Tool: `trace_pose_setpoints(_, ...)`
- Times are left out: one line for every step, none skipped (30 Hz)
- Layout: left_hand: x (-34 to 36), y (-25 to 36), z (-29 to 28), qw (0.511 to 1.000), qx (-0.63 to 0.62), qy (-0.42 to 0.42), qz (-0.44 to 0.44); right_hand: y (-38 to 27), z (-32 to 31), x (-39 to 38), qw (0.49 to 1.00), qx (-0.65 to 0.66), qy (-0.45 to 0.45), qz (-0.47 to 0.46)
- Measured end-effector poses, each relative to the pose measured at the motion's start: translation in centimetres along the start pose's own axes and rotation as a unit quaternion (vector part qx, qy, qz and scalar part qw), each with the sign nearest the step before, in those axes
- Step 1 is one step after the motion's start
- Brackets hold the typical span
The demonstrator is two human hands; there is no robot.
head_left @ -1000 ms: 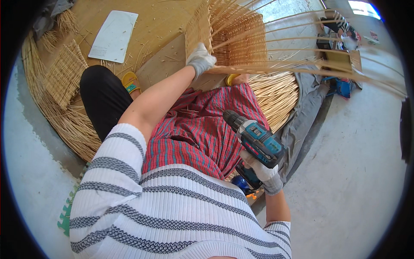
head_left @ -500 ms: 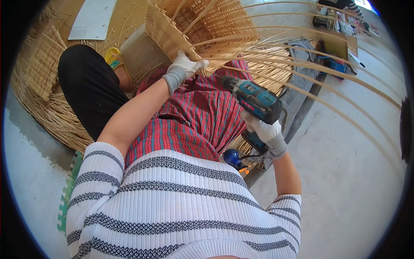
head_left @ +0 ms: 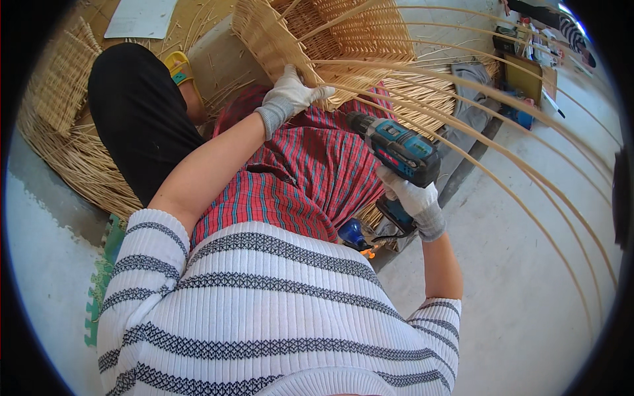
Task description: Weaving a wicker basket using hands and various tools including a drill, pliers, and a spray bottle.
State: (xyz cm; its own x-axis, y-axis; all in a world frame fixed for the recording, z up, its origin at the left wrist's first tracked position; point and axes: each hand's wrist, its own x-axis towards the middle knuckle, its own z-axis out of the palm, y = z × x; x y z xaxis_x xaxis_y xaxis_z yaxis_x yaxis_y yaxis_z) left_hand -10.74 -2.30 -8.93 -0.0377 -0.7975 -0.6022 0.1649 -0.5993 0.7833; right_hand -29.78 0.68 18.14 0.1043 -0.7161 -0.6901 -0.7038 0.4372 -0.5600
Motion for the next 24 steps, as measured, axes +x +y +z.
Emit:
trace_pose_setpoints(0.0,0.0,0.0,1.0,0.01,-0.003,-0.007,0.1,0.0,0.0,1.0,0.003,-0.002,-0.003)
trace_pose_setpoints(0.0,0.0,0.0,1.0,0.01,0.0,-0.007,0.1,-0.1,0.0,1.0,0.002,-0.001,-0.003)
trace_pose_setpoints(-0.1,0.0,0.0,1.0,0.006,-0.001,-0.009,0.1,-0.2,0.0,0.999,0.029,-0.01,0.021)
trace_pose_setpoints(-0.1,0.1,0.0,1.0,0.01,-0.005,-0.013,0.1,-0.2,0.0,0.997,0.056,-0.018,0.044)
trace_pose_setpoints(-0.1,0.2,-0.1,1.0,0.003,-0.004,-0.01,0.1,-0.4,0.1,0.997,0.056,-0.016,0.045)
trace_pose_setpoints(-0.1,0.2,-0.1,1.0,0.002,-0.007,-0.011,0.0,-0.5,0.3,0.999,0.023,-0.021,0.026)
trace_pose_setpoints(-0.1,0.3,-0.2,1.0,0.003,-0.015,-0.017,-0.1,-0.7,0.5,1.0,-0.011,-0.025,0.009)
trace_pose_setpoints(-0.2,0.4,-0.2,1.0,0.003,-0.009,-0.01,-0.2,-0.8,0.7,1.0,-0.008,-0.025,0.007)
trace_pose_setpoints(-0.2,0.4,-0.3,1.0,0.004,-0.013,-0.018,-0.3,-1.0,1.0,0.999,-0.025,-0.036,0.013)
trace_pose_setpoints(-0.2,0.4,-0.3,0.999,-0.004,-0.027,-0.024,-0.5,-1.2,1.2,0.998,-0.048,-0.037,0.03)
trace_pose_setpoints(-0.2,0.4,-0.3,0.999,0.003,-0.025,-0.029,-0.7,-1.3,1.3,0.998,-0.042,-0.042,0.026)
trace_pose_setpoints(-0.3,0.3,-0.3,0.999,-0.017,-0.029,-0.023,-0.8,-1.5,1.5,0.989,-0.125,-0.049,-0.066)
trace_pose_setpoints(-0.3,0.3,-0.3,0.998,-0.038,-0.035,-0.021,-0.9,-1.7,1.5,0.969,-0.206,-0.051,-0.126)
trace_pose_setpoints(-0.3,0.2,-0.2,0.998,-0.04,-0.037,-0.019,-1.0,-1.8,1.6,0.964,-0.21,-0.055,-0.152)
trace_pose_setpoints(-0.4,0.1,-0.1,0.999,-0.02,-0.026,-0.017,-1.1,-2.0,1.6,0.968,-0.206,-0.055,-0.134)
trace_pose_setpoints(-0.4,0.1,-0.1,1.0,0.001,-0.017,-0.014,-1.1,-2.2,1.6,0.969,-0.206,-0.055,-0.124)
trace_pose_setpoints(-0.5,0.0,0.0,1.0,-0.019,-0.012,0.009,-1.1,-2.3,1.7,0.97,-0.206,-0.055,-0.114)
trace_pose_setpoints(-0.5,0.0,0.0,1.0,-0.016,-0.005,0.003,-1.1,-2.4,1.7,0.965,-0.229,-0.058,-0.111)
trace_pose_setpoints(-0.6,0.0,0.1,0.999,-0.046,-0.019,0.003,-1.0,-2.4,1.9,0.963,-0.241,-0.061,-0.108)
trace_pose_setpoints(-0.6,0.0,0.1,0.996,-0.08,-0.039,-0.003,-1.0,-2.4,1.9,0.96,-0.253,-0.063,-0.105)
trace_pose_setpoints(-0.6,0.0,0.2,0.997,-0.077,-0.031,0.0,-1.0,-2.3,2.1,0.929,-0.297,-0.046,-0.216)
trace_pose_setpoints(-0.7,0.1,0.2,0.996,-0.077,-0.033,-0.012,-1.0,-2.2,2.3,0.898,-0.325,-0.033,-0.295)
trace_pose_setpoints(-0.7,0.2,0.2,0.996,-0.084,-0.04,-0.018,-1.1,-2.2,2.2,0.88,-0.367,-0.02,-0.3)
trace_pose_setpoints(-0.8,0.2,0.2,0.996,-0.076,-0.039,-0.023,-1.1,-2.1,2.4,0.869,-0.358,-0.018,-0.343)
